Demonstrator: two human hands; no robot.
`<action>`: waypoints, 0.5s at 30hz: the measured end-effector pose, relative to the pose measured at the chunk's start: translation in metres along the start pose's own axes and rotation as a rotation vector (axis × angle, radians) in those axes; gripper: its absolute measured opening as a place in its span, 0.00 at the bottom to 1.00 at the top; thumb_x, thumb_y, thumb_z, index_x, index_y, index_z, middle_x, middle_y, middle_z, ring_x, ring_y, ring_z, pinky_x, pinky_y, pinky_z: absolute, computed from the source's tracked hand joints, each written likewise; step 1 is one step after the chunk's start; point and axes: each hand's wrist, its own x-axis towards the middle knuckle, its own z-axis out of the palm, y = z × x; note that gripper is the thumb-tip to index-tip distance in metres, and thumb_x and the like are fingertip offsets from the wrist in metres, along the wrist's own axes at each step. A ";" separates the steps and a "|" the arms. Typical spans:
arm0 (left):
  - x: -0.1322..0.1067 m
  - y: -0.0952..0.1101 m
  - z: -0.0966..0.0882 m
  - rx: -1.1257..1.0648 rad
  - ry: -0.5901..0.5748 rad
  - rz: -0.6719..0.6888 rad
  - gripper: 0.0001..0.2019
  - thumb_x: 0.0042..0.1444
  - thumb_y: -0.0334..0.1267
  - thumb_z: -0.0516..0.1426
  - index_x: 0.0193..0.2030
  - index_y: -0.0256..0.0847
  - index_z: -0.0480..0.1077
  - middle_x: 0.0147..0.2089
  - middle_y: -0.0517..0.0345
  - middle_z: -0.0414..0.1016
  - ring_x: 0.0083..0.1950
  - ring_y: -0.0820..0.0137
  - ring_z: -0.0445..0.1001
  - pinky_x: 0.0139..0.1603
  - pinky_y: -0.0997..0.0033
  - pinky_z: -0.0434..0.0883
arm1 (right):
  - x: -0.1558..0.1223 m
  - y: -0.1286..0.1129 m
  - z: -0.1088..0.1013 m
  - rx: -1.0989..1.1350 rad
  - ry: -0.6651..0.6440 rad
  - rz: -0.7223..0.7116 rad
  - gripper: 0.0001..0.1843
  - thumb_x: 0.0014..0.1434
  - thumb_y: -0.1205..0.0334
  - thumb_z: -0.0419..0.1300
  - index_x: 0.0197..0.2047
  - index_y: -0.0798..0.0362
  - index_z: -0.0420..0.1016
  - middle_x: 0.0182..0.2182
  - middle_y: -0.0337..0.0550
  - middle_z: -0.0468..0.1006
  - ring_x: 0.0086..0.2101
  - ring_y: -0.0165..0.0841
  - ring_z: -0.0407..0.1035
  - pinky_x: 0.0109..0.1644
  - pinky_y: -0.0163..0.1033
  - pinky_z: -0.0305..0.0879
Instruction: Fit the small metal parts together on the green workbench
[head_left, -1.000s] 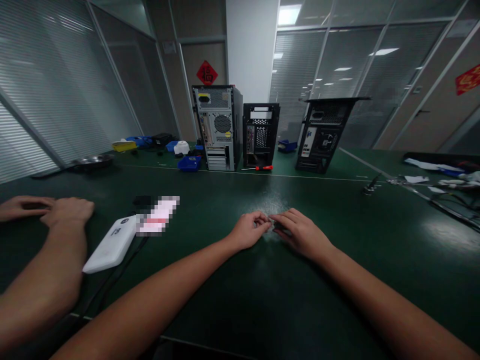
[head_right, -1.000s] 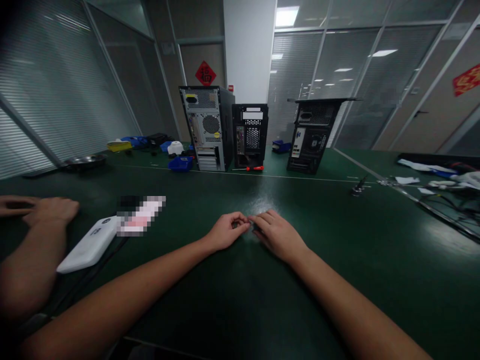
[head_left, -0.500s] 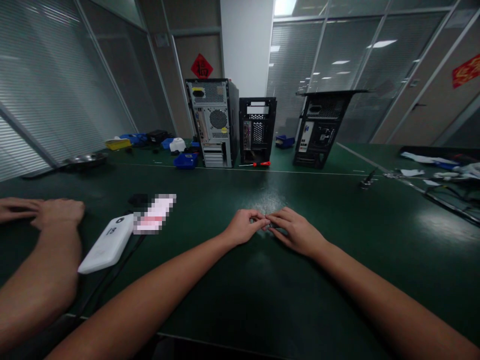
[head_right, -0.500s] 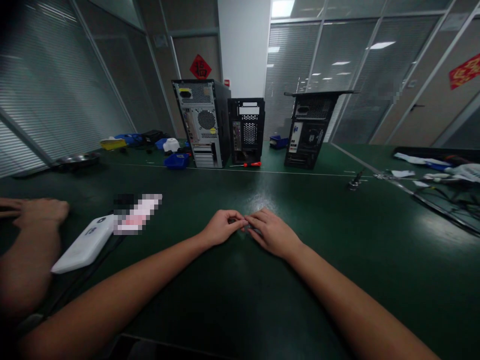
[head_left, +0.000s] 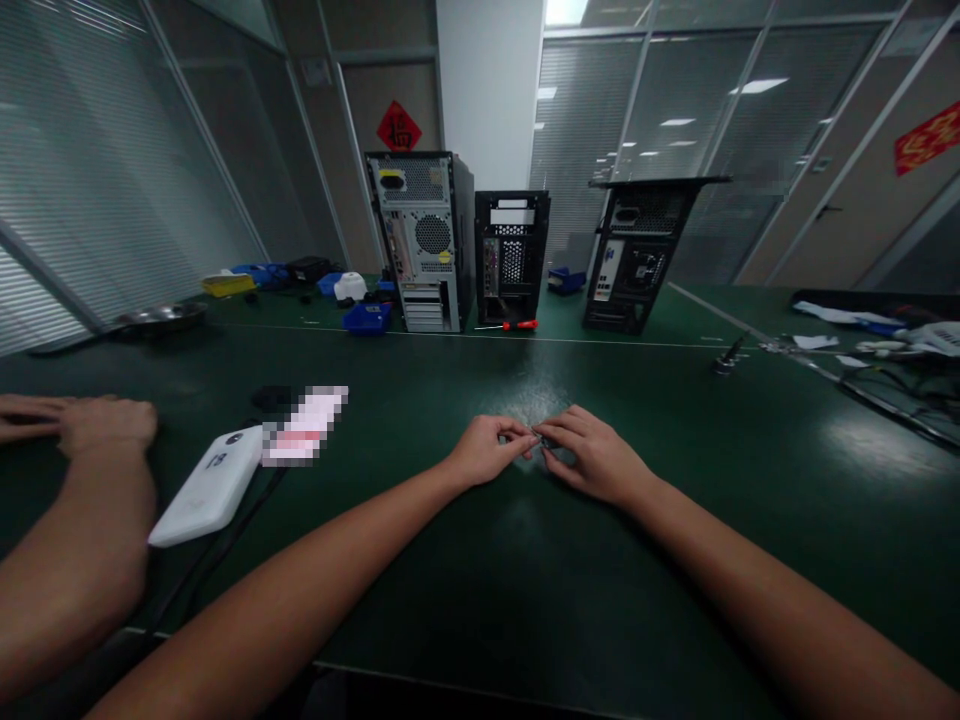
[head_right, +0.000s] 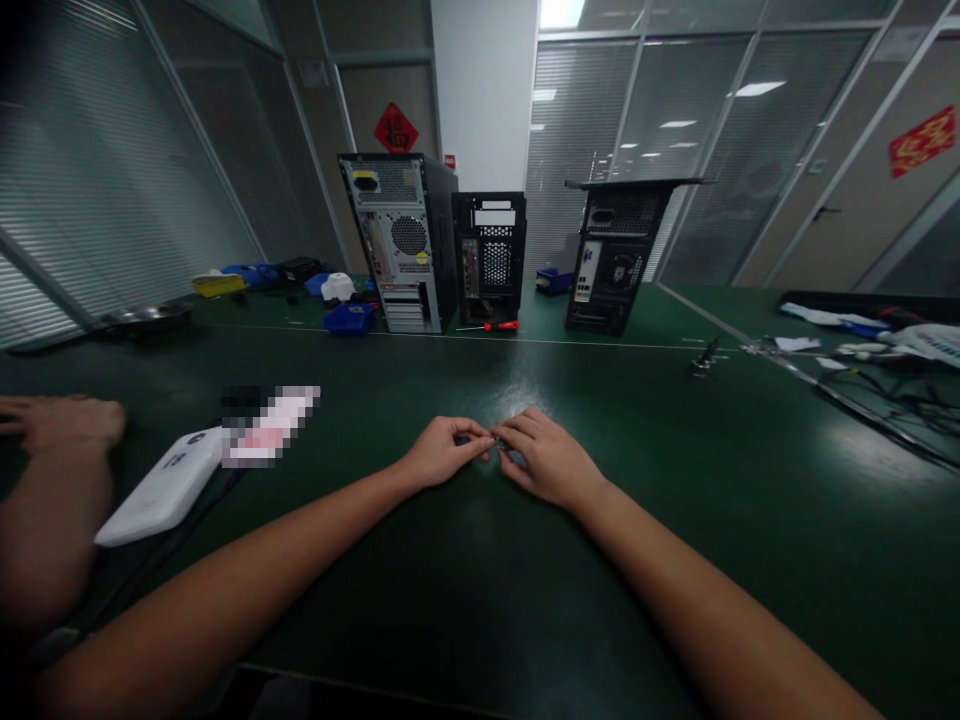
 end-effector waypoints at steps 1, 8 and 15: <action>0.000 0.000 0.000 -0.008 -0.006 -0.002 0.16 0.59 0.46 0.58 0.41 0.34 0.76 0.34 0.51 0.79 0.37 0.66 0.77 0.41 0.70 0.71 | 0.000 0.001 0.000 0.000 0.002 0.002 0.16 0.64 0.61 0.55 0.53 0.56 0.73 0.45 0.48 0.71 0.45 0.34 0.63 0.49 0.43 0.67; 0.001 0.000 0.000 0.013 -0.031 -0.022 0.15 0.58 0.45 0.59 0.41 0.33 0.77 0.34 0.51 0.79 0.36 0.66 0.77 0.41 0.69 0.72 | -0.002 0.004 0.002 0.001 0.009 0.003 0.18 0.64 0.59 0.56 0.54 0.55 0.72 0.45 0.49 0.71 0.45 0.35 0.64 0.50 0.43 0.67; 0.001 -0.001 -0.001 -0.039 -0.036 -0.009 0.13 0.58 0.45 0.59 0.35 0.34 0.77 0.31 0.53 0.79 0.34 0.68 0.76 0.39 0.72 0.70 | -0.001 -0.003 0.004 0.066 -0.027 0.017 0.18 0.65 0.59 0.56 0.56 0.54 0.70 0.47 0.48 0.71 0.46 0.34 0.64 0.51 0.42 0.66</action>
